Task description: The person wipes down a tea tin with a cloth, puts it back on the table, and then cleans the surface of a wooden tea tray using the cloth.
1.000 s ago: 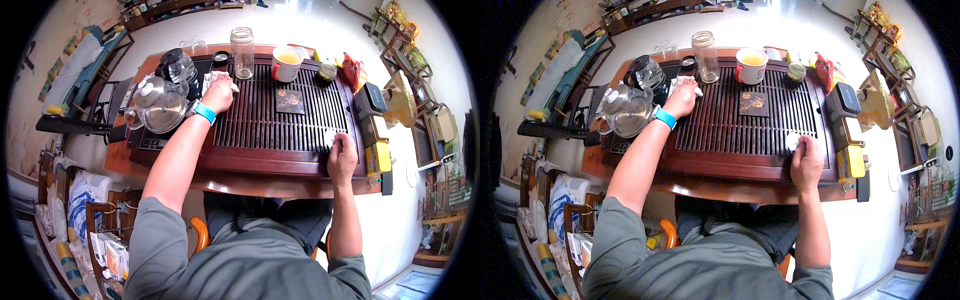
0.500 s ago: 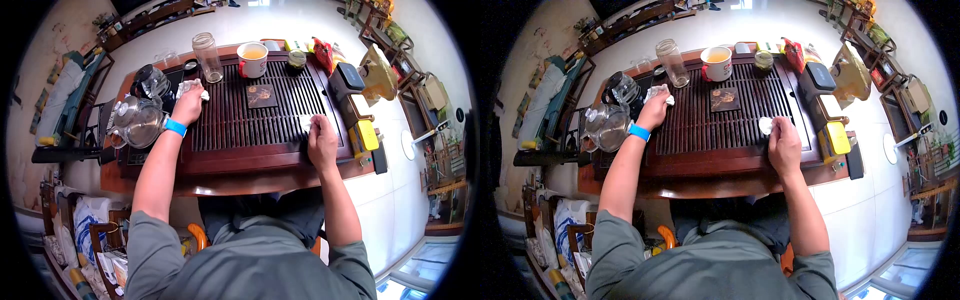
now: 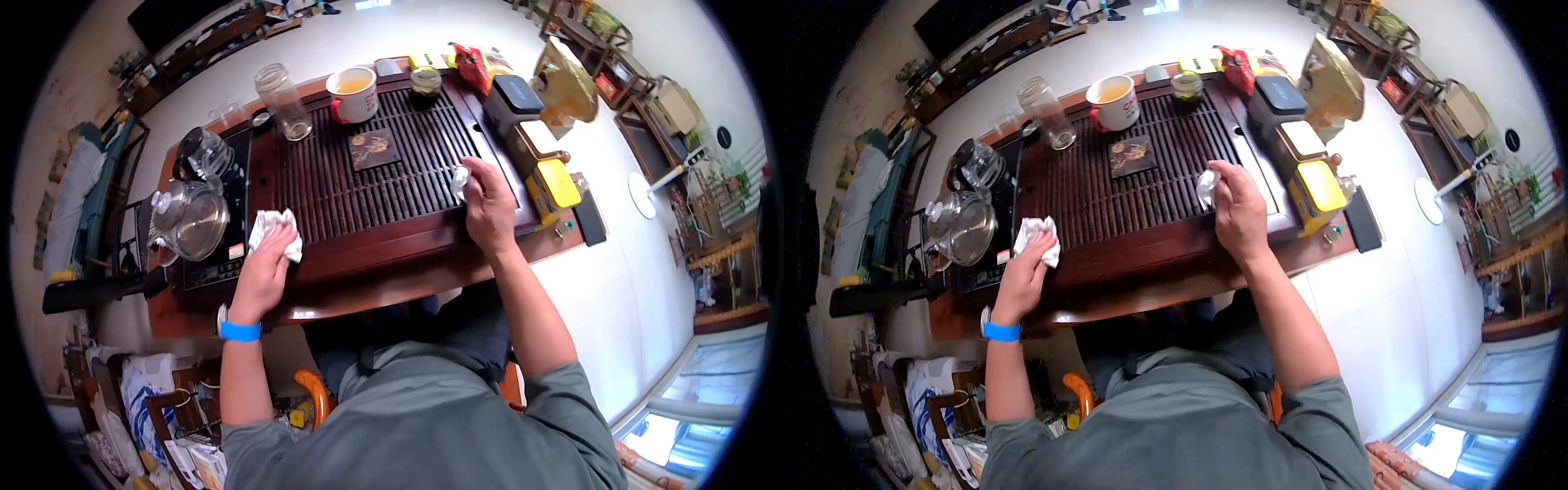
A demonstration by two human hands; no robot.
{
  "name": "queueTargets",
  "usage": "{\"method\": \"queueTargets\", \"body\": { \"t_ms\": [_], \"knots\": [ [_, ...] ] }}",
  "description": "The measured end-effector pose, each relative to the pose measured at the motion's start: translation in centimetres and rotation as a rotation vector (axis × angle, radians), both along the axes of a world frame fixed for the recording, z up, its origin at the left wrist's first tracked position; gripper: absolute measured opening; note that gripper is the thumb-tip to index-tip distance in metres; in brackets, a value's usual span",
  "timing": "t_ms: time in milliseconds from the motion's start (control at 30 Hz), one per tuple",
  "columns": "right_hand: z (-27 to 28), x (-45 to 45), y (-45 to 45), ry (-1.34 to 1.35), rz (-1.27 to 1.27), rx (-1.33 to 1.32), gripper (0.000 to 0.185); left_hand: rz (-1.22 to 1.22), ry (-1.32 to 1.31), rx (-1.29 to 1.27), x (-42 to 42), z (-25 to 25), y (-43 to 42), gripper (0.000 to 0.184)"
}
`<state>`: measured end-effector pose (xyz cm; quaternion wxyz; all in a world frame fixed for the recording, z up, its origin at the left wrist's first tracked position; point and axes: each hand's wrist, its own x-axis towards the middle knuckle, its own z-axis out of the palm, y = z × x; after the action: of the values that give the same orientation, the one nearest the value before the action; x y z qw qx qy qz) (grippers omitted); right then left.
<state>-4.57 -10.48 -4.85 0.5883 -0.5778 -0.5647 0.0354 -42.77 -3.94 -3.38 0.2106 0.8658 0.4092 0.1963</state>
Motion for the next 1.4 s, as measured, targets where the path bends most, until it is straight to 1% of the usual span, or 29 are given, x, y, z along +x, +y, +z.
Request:
{"method": "queueTargets", "body": {
  "t_ms": [33,67,133,167,200,267,300,333,400,467,533,567,600,667,700,733,800,833,933,967,1067,1133,1200,1300,1400],
  "knots": [
    [0.0,0.2,-0.3,0.002,0.014,0.023,0.027,0.000,-0.007,-0.004,0.2,0.4,-1.2,0.042],
    [0.0,0.3,-0.7,0.078,0.053,0.045,0.032,0.003,-0.033,0.006,0.4,0.5,-2.2,0.041],
    [-0.8,0.3,-2.1,0.346,0.095,0.065,0.037,0.017,-0.043,0.044,0.6,0.2,-3.1,0.041],
    [-1.4,0.6,-3.3,0.426,0.158,0.056,0.041,0.025,-0.057,0.040,0.6,0.1,-3.2,0.041],
    [-1.3,0.3,-4.4,0.453,0.229,0.149,0.037,0.031,-0.041,0.041,0.5,0.0,-3.2,0.042],
    [-2.7,0.9,-7.1,0.398,0.235,0.142,0.030,0.032,-0.054,0.051,0.6,0.0,-3.3,0.042],
    [-3.8,1.4,-8.7,0.510,0.231,0.075,0.025,0.047,-0.046,0.030,0.6,-0.1,-3.2,0.043],
    [-4.6,1.8,-9.9,0.607,0.221,0.068,0.025,0.045,-0.033,0.033,0.5,-0.2,-3.2,0.044],
    [-5.3,2.7,-12.3,1.011,0.125,0.003,0.022,0.035,-0.027,0.036,0.3,-0.4,-3.2,0.047],
    [-6.0,4.4,-15.0,1.162,0.146,0.005,0.025,0.048,-0.040,0.046,0.5,-0.4,-3.4,0.048],
    [-6.3,5.5,-17.2,1.074,0.087,-0.043,0.025,0.060,-0.052,0.024,0.3,-0.9,-3.1,0.048],
    [-6.0,5.6,-17.9,0.986,-0.049,-0.160,0.024,0.048,-0.056,0.032,0.3,-1.0,-3.1,0.047],
    [-5.6,6.1,-18.9,0.912,-0.120,-0.250,0.027,0.045,-0.064,0.026,0.4,-1.0,-3.0,0.045],
    [-6.5,7.7,-20.4,0.818,-0.161,-0.332,0.028,0.044,-0.060,0.032,0.2,-1.5,-2.8,0.044],
    [-7.2,8.8,-21.1,0.752,-0.218,-0.429,0.033,0.040,-0.046,0.034,0.1,-1.5,-2.8,0.044],
    [-7.7,9.9,-21.8,0.704,-0.235,-0.474,0.037,0.039,-0.039,0.025,0.1,-1.6,-2.7,0.045],
    [-8.0,11.4,-22.7,0.751,-0.206,-0.443,0.038,0.051,-0.033,0.015,0.3,-1.3,-2.8,0.046],
    [-8.0,12.1,-23.0,0.713,-0.233,-0.483,0.032,0.062,-0.037,0.005,0.4,-1.3,-2.9,0.047],
    [-7.7,13.6,-24.0,0.583,-0.210,-0.697,0.029,0.083,-0.044,-0.004,0.5,-1.3,-3.0,0.048],
    [-7.5,13.4,-24.0,0.592,-0.207,-0.690,0.026,0.079,-0.041,0.002,0.6,-1.3,-3.0,0.048],
    [-6.9,12.8,-24.0,0.685,-0.090,-0.675,0.024,0.087,-0.057,0.006,0.4,-1.7,-2.9,0.047],
    [-6.9,12.7,-23.6,0.653,-0.065,-0.715,0.023,0.085,-0.068,0.011,0.4,-1.9,-2.8,0.046],
    [-6.8,12.9,-23.2,0.556,-0.056,-0.745,0.025,0.091,-0.041,0.030,0.5,-1.8,-3.0,0.045],
    [-5.9,13.4,-22.5,0.495,-0.049,-0.746,0.023,0.097,-0.010,0.054,0.7,-1.7,-3.0,0.044],
    [-3.6,12.9,-21.4,0.558,-0.063,-0.662,0.016,0.106,-0.001,0.066,1.0,-1.8,-3.0,0.044]
  ]
}}
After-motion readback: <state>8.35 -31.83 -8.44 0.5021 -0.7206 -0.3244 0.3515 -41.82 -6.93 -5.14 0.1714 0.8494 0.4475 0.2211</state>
